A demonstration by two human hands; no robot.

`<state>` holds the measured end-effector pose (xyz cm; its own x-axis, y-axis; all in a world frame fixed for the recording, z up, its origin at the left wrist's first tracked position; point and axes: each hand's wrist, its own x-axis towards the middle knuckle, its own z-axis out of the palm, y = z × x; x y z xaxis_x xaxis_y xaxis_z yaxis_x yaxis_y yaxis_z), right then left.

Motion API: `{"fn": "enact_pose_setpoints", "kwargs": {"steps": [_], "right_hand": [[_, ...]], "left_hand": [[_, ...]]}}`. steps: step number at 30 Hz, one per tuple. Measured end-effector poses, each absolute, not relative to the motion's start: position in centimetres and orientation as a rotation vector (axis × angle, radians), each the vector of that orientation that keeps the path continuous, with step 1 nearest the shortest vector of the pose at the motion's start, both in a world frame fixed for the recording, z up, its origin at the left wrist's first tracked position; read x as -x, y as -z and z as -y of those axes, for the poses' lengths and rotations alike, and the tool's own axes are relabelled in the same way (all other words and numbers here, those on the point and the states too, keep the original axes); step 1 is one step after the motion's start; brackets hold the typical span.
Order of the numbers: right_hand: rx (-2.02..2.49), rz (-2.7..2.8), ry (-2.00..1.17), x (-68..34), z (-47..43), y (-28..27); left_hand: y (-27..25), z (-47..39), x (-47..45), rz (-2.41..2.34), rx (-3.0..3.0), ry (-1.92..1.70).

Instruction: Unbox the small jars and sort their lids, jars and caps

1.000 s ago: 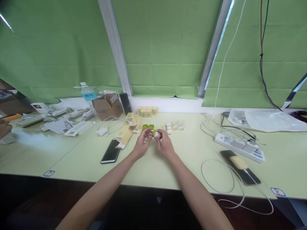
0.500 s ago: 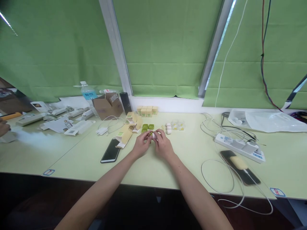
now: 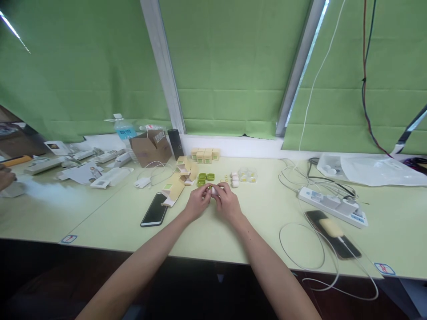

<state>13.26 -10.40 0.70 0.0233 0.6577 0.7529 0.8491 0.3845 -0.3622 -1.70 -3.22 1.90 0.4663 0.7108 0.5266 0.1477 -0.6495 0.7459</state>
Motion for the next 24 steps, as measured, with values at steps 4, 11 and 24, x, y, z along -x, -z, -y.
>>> {"fn": "enact_pose_setpoints", "kwargs": {"steps": [4,11,24], "right_hand": [[1.386,1.698,0.271,-12.8,10.3,-0.8],[1.418,1.686,0.272,-12.0,10.2,-0.9],[1.341,1.62,0.163,-12.3,10.0,-0.6]], "left_hand": [[-1.8,2.9,1.6,-0.754,-2.202,-1.182],[-1.9,3.1,1.5,-0.833,-2.293,-1.182],[-1.9,3.6,1.2,-0.701,-1.691,-1.093]]}}
